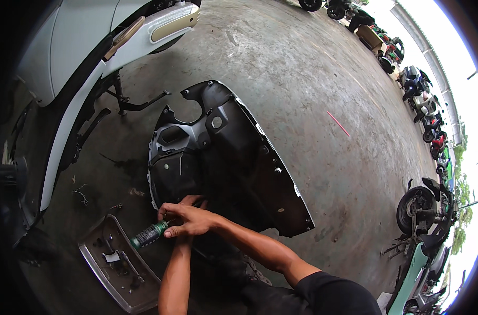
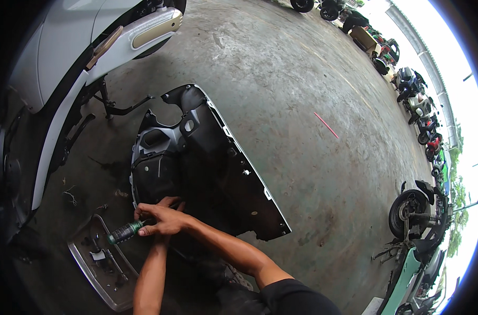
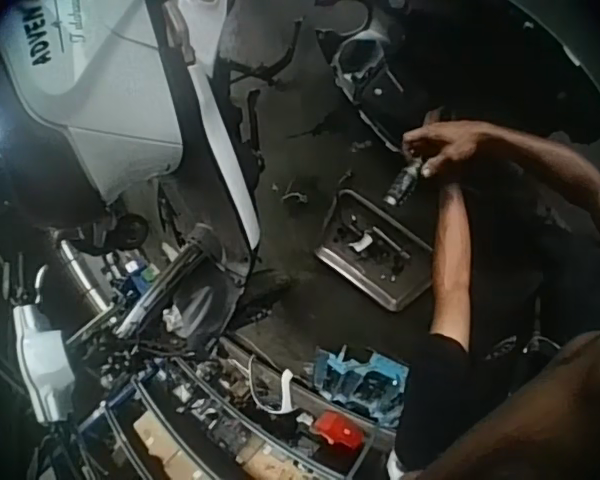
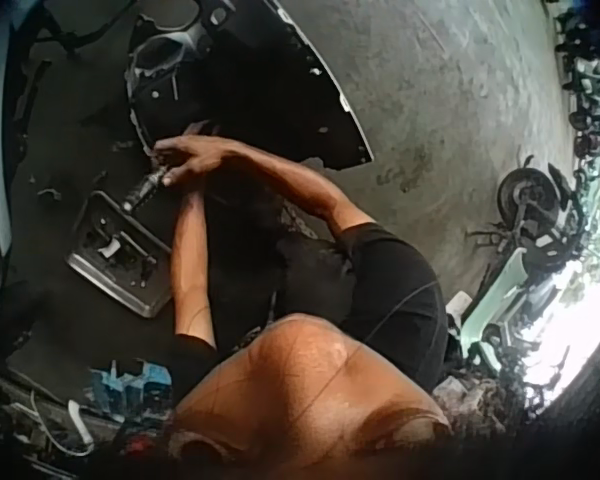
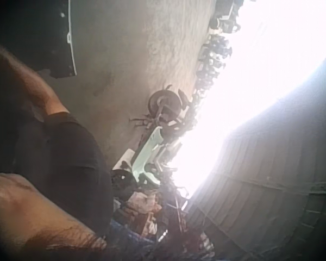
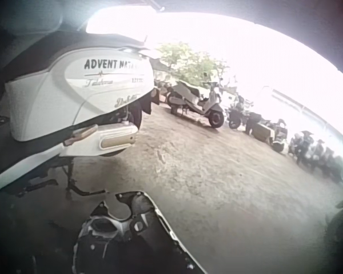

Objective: The person disassembles scooter body panels using a screwdriver, removes a white internal component, and places parts into a metal tray.

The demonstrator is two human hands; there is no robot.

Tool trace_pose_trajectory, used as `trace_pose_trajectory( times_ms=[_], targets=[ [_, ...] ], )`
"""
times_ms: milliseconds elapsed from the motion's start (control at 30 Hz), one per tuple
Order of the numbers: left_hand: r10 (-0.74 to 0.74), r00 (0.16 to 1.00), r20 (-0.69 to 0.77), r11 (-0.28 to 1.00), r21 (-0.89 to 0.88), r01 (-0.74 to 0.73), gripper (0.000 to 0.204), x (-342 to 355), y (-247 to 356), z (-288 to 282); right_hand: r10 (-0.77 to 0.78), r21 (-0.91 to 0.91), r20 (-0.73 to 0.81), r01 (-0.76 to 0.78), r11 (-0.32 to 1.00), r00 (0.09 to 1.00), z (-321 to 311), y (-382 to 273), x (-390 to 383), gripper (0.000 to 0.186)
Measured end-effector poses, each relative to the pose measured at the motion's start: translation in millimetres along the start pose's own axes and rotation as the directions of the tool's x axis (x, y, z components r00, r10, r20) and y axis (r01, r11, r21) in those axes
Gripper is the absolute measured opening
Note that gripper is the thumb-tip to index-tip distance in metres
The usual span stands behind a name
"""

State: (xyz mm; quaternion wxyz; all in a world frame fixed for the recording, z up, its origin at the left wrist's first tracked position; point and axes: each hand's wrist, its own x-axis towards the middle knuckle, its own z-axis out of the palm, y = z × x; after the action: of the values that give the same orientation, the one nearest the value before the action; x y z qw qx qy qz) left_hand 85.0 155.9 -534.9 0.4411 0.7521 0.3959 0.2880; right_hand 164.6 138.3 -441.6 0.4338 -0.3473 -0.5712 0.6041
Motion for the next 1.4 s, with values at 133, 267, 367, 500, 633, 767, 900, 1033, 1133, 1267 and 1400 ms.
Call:
trace_pose_trajectory(
  times_ms=[133, 267, 367, 500, 633, 767, 900, 1033, 1133, 1267, 1400],
  targets=[
    [0.011, 1.0, -0.004, 1.0, -0.01, -0.011, 0.026, 2, 2, 4, 0.3, -0.145, 0.088, -0.285, 0.947, 0.95, -15, 16, 4, 0.061],
    [0.006, 1.0, -0.014, 1.0, 0.003, -0.006, 0.026, 0, -1, -4, -0.051, -0.23, 0.007, 0.052, 0.972, 0.999, -3, 11, 1, 0.073],
    [0.009, 1.0, -0.018, 1.0, 0.003, -0.009, 0.026, -1, 0, -5, 0.148, -0.238, 0.086, -0.124, 0.963, 0.985, -13, 10, 2, 0.074],
    [0.009, 1.0, -0.02, 1.0, 0.0, -0.009, 0.027, -2, 0, -3, 0.245, -0.087, 0.032, -0.242, 0.966, 0.969, -10, 14, 7, 0.074],
    [-0.002, 1.0, -0.024, 1.0, 0.011, 0.002, 0.027, -6, -3, -8, 0.038, -0.298, 0.046, -0.023, 0.954, 0.998, -8, 15, 2, 0.074],
    [0.006, 1.0, -0.018, 1.0, -0.016, -0.006, 0.027, -1, 1, 3, 0.252, -0.24, 0.061, -0.23, 0.943, 0.966, -19, 38, 6, 0.069],
    [-0.004, 1.0, -0.021, 1.0, -0.002, 0.004, 0.027, -5, -3, -3, -0.011, -0.237, 0.002, 0.011, 0.971, 1.0, -5, 5, -1, 0.064],
    [-0.004, 1.0, -0.018, 1.0, 0.002, 0.004, 0.028, -4, -2, -1, 0.043, -0.161, -0.004, -0.043, 0.986, 0.999, -6, -7, -3, 0.061],
    [-0.003, 1.0, -0.017, 1.0, -0.007, 0.003, 0.028, -1, 0, 3, -0.014, -0.171, 0.007, 0.015, 0.985, 1.0, -2, -9, -2, 0.056],
    [-0.003, 1.0, -0.016, 1.0, -0.008, 0.002, 0.028, -2, 0, 4, 0.038, -0.098, 0.0, -0.038, 0.994, 0.999, -1, 1, 2, 0.048],
    [-0.003, 1.0, -0.015, 1.0, -0.004, 0.003, 0.028, -1, 1, 4, 0.025, -0.149, -0.013, -0.027, 0.988, 1.0, 3, 5, 1, 0.049]
  ],
)
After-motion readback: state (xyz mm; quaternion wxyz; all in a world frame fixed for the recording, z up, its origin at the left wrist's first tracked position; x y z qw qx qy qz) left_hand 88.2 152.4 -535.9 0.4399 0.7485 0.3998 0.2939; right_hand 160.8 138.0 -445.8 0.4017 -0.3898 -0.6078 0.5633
